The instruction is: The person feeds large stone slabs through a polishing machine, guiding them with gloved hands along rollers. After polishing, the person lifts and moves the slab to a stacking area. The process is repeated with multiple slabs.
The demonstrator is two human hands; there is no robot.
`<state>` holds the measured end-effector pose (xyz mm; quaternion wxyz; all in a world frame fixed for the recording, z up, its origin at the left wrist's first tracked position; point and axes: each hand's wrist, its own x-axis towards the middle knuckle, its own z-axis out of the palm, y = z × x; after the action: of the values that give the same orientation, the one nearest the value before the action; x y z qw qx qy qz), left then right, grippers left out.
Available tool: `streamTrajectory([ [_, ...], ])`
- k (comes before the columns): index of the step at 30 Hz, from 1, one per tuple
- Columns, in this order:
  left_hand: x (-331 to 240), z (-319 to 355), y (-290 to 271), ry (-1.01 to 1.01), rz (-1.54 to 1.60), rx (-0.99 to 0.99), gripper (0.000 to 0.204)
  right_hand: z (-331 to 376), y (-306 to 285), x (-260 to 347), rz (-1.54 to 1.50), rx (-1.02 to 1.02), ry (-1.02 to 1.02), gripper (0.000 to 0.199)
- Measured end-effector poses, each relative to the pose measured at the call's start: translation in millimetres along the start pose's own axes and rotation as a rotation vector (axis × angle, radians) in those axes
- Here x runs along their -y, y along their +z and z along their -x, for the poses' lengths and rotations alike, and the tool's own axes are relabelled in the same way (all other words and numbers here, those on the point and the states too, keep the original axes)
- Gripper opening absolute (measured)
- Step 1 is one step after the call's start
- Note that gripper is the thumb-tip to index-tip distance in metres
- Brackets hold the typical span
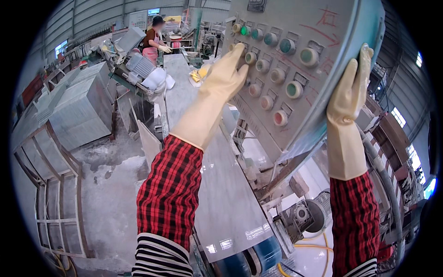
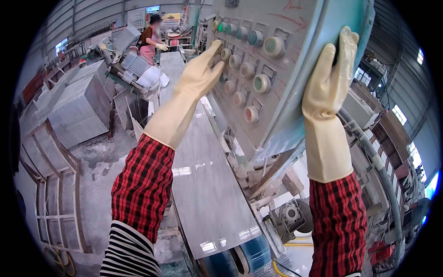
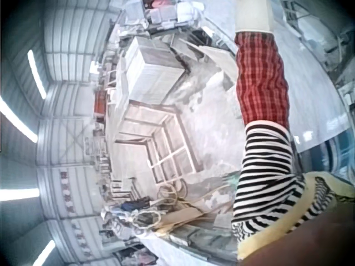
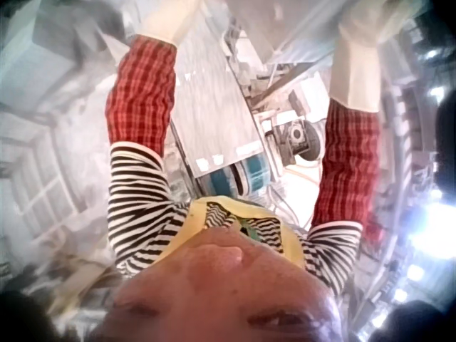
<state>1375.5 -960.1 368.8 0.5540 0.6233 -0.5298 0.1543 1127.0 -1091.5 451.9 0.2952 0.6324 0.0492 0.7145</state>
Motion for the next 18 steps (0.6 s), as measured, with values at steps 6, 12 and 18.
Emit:
streamTrajectory([
  [6, 9.2, 20.9, 10.4, 0.233, 0.198, -0.140, 0.059, -1.9, 0.6, 2.0, -0.103, -0.016, 0.137, 0.045],
  [12, -6.9, 12.1, -0.3, 0.121, 0.109, -0.067, 0.059, -4.5, 6.0, 10.4, -0.122, -0.052, 0.122, 0.044],
  [18, -52.1, 60.6, -21.7, 0.361, 0.037, -0.124, 0.060, -7.4, 6.0, 10.9, -0.133, -0.078, 0.251, 0.042],
])
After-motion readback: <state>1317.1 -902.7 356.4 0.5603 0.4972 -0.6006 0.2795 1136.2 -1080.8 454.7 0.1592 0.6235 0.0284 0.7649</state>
